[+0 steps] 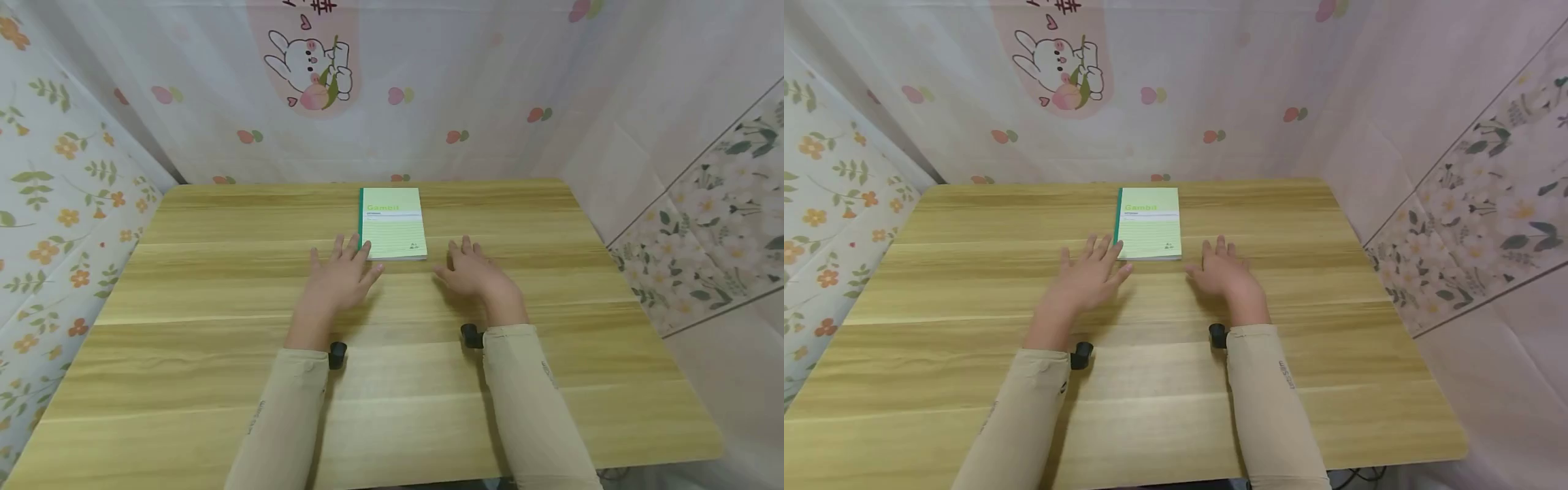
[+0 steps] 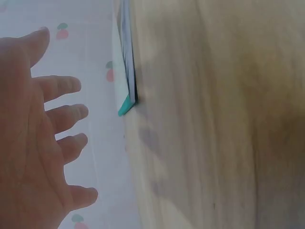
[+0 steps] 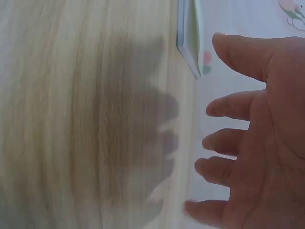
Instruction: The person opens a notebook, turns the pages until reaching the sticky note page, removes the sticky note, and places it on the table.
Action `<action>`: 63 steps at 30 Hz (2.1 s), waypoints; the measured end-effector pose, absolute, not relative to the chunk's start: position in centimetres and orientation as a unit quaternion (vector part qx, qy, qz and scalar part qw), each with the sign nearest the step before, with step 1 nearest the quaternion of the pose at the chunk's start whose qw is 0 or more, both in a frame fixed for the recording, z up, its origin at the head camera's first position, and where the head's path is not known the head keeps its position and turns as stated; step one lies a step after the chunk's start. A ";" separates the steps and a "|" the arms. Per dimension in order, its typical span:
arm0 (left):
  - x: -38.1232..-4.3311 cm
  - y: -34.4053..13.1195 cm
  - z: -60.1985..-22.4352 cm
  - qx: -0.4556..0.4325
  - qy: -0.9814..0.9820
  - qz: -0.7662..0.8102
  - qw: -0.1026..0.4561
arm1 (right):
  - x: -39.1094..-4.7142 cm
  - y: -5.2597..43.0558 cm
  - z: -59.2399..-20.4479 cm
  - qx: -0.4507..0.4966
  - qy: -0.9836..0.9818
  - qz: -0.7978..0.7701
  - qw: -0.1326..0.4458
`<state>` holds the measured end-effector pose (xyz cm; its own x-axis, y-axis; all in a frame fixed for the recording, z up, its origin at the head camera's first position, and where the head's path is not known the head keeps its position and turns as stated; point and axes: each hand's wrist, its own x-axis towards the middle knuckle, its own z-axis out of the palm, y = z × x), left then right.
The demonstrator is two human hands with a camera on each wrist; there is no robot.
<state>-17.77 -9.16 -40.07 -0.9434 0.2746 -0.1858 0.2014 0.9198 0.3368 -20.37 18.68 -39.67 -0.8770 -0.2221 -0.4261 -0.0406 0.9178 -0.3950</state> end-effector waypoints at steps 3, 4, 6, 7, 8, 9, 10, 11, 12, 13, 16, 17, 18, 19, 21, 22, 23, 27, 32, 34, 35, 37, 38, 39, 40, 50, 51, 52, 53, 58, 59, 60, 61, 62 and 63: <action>-18.0 -8.6 -40.2 0.125 0.975 0.148 0.112 | -21.1 18.3 -39.7 -0.070 0.945 -0.188 0.257; -18.1 -8.4 -40.1 0.126 0.975 0.145 0.111 | -21.4 18.1 -39.6 -0.068 0.945 -0.188 0.260; -18.4 -7.8 -40.1 0.129 0.976 0.137 0.111 | -21.8 17.9 -39.6 -0.061 0.947 -0.178 0.259; -18.5 -7.4 -40.0 0.133 0.976 0.133 0.113 | -22.0 17.8 -39.5 -0.056 0.949 -0.174 0.256; -18.7 -6.9 -39.9 0.138 0.975 0.131 0.115 | -22.2 17.6 -39.5 -0.054 0.951 -0.171 0.250; -18.7 -6.5 -39.8 0.142 0.974 0.129 0.118 | -22.4 17.5 -39.5 -0.051 0.953 -0.170 0.244; -18.8 -6.1 -39.7 0.144 0.974 0.127 0.120 | -22.6 17.3 -39.5 -0.051 0.956 -0.163 0.237; -18.9 -5.6 -39.6 0.146 0.975 0.120 0.119 | -22.7 17.1 -39.6 -0.051 0.959 -0.159 0.230; -19.0 -5.2 -39.6 0.149 0.975 0.113 0.117 | -22.9 16.9 -39.6 -0.053 0.961 -0.152 0.226; -19.2 -4.8 -39.5 0.150 0.976 0.104 0.115 | -23.1 16.7 -39.7 -0.056 0.963 -0.145 0.219; -19.9 -3.6 -39.4 0.162 0.979 0.076 0.099 | -23.5 16.1 -40.0 -0.056 0.971 -0.123 0.199; -20.3 -3.2 -39.5 0.167 0.979 0.069 0.093 | -23.5 16.0 -40.0 -0.056 0.973 -0.116 0.192; -20.6 -2.8 -39.5 0.172 0.979 0.062 0.089 | -23.5 15.8 -40.1 -0.056 0.975 -0.107 0.186; -21.0 -2.4 -39.6 0.176 0.979 0.053 0.084 | -23.5 15.7 -40.1 -0.054 0.977 -0.106 0.179; -21.8 -1.9 -39.8 0.182 0.979 0.039 0.077 | -23.4 15.6 -40.2 -0.050 0.979 -0.102 0.168; -22.1 -1.6 -39.9 0.183 0.980 0.032 0.075 | -23.3 15.4 -40.3 -0.046 0.980 -0.103 0.163; -22.4 -1.5 -40.1 0.182 0.980 0.026 0.074 | -23.3 15.3 -40.3 -0.044 0.981 -0.104 0.160; -23.2 -1.1 -40.6 0.180 0.980 0.015 0.078 | -23.1 15.0 -40.4 -0.038 0.983 -0.104 0.147; -23.7 -1.3 -40.7 0.180 0.979 0.029 0.088 | -23.1 15.0 -40.4 -0.041 0.986 -0.093 0.131; -23.7 -1.4 -40.8 0.187 0.978 0.034 0.086 | -23.1 15.0 -40.4 -0.040 0.986 -0.093 0.134; -23.7 -1.5 -40.8 0.193 0.977 0.033 0.084 | -23.1 15.0 -40.4 -0.038 0.986 -0.094 0.135; -23.8 -1.7 -40.7 0.206 0.975 0.030 0.078 | -23.1 15.0 -40.4 -0.037 0.985 -0.095 0.137; -23.7 -1.8 -40.6 0.211 0.974 0.030 0.075 | -23.1 15.0 -40.5 -0.036 0.985 -0.097 0.137; -23.7 -2.0 -40.4 0.213 0.974 0.034 0.072 | -23.2 14.9 -40.6 -0.037 0.986 -0.097 0.132; -23.7 -2.2 -40.3 0.215 0.973 0.040 0.067 | -23.2 14.9 -40.6 -0.039 0.986 -0.095 0.127; -22.5 -5.9 -37.5 0.167 0.973 0.158 0.020 | -24.1 15.0 -41.1 -0.054 0.990 -0.064 0.113; -22.2 -6.6 -37.2 0.157 0.972 0.173 0.017 | -24.1 15.0 -41.1 -0.055 0.990 -0.060 0.113; -22.0 -7.3 -37.1 0.146 0.971 0.187 0.014 | -24.2 15.0 -41.1 -0.057 0.990 -0.055 0.113; -21.8 -8.0 -37.0 0.136 0.971 0.198 0.007 | -24.2 15.0 -41.0 -0.059 0.990 -0.051 0.114; -20.5 -11.3 -37.1 0.075 0.974 0.214 -0.032 | -24.1 15.0 -40.9 -0.065 0.990 -0.043 0.115; -20.4 -11.8 -37.2 0.059 0.975 0.208 -0.042 | -24.1 15.0 -40.9 -0.065 0.990 -0.040 0.115; -20.3 -12.2 -37.4 0.045 0.978 0.195 -0.051 | -24.1 15.1 -41.0 -0.064 0.990 -0.039 0.116; -20.2 -12.5 -37.6 0.030 0.981 0.180 -0.061 | -24.1 15.1 -41.0 -0.062 0.990 -0.038 0.118; -20.3 -12.7 -37.9 0.019 0.985 0.155 -0.070 | -24.1 15.2 -41.0 -0.062 0.990 -0.037 0.120; -20.4 -12.7 -38.2 0.014 0.989 0.125 -0.074 | -24.1 15.2 -41.0 -0.062 0.990 -0.036 0.122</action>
